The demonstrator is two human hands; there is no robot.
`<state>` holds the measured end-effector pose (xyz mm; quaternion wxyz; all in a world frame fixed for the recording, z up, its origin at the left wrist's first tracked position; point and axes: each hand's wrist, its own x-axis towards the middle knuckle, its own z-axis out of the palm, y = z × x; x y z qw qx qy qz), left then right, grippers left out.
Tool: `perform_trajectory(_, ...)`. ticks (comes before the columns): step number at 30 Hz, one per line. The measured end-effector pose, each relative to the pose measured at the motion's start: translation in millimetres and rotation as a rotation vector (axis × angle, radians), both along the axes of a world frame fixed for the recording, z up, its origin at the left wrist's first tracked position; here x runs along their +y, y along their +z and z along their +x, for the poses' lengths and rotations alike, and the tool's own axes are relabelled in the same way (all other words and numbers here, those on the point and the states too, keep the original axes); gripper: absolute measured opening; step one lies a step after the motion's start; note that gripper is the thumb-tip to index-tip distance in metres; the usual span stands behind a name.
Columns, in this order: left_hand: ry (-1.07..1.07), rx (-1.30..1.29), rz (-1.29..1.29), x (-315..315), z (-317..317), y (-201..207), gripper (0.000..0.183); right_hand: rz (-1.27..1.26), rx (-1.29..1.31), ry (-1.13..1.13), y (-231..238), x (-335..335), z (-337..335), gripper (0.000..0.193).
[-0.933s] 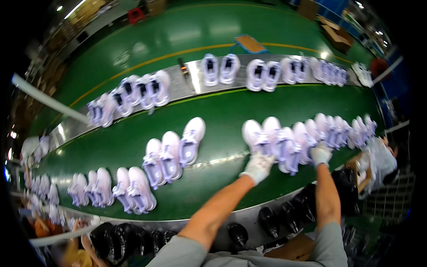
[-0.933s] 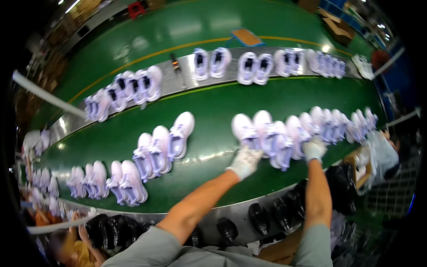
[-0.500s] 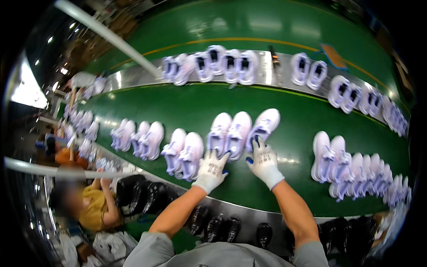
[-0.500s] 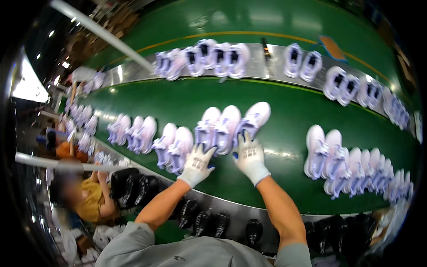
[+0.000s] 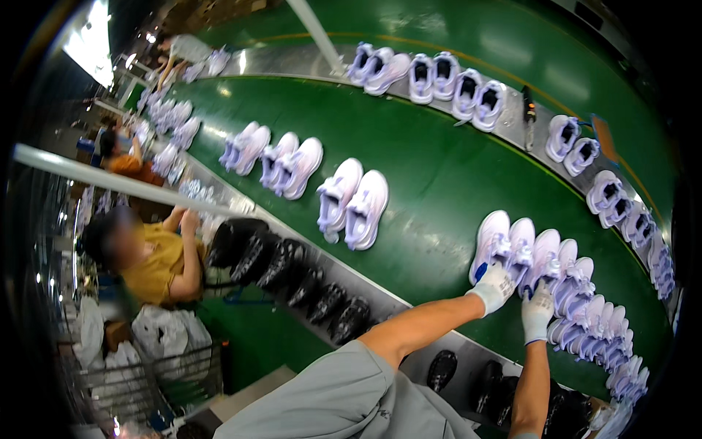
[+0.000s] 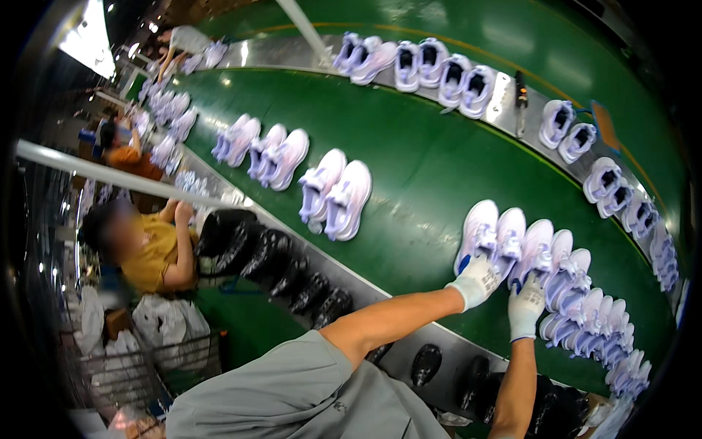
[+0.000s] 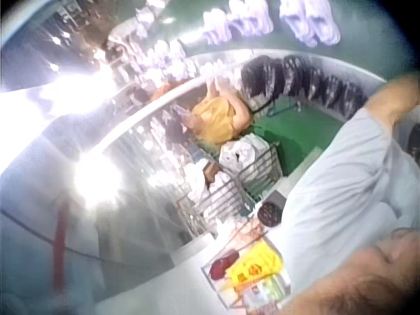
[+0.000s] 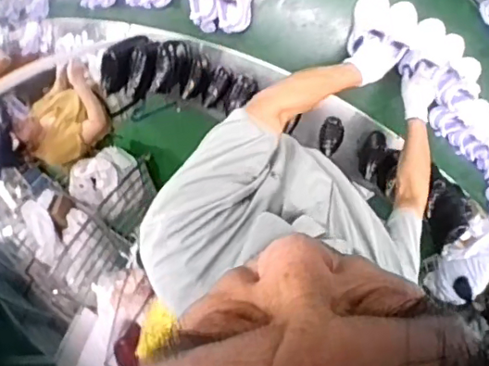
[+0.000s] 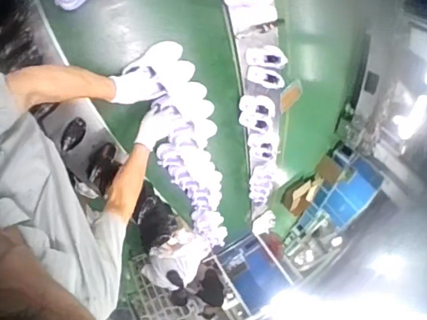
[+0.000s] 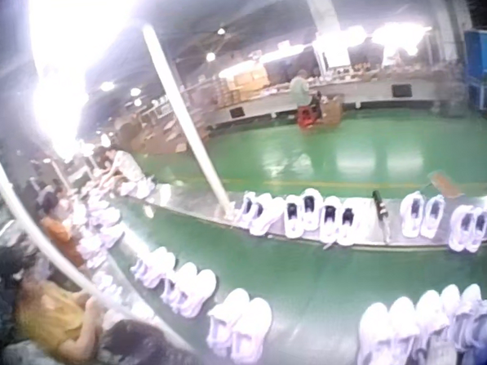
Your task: The person inserts black shoe trees into white and lavender sneakers on a moving conveyor belt. They pick up each shoe, place a shoe tree inside, and return the shoe to the belt. The process is repeated continuously as new shoes arrive.
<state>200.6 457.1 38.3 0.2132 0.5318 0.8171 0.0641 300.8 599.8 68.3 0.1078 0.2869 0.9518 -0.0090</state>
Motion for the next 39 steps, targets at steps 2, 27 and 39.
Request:
perform_trajectory(2,0.150,0.019,0.061,-35.1,-7.8,37.2,0.036,-0.030,0.096,-0.046,22.6,-21.0,-5.1,0.061)
perform_trajectory(27,0.970,0.269,0.411,-433.3,49.1,157.1,0.060,-1.256,0.363,-0.122,108.9,-356.9,-2.0,0.051)
perform_trajectory(39,0.918,-0.534,0.713,-262.2,-19.7,89.6,0.032,-2.128,0.481,-0.891,65.0,-240.4,0.9,0.027)
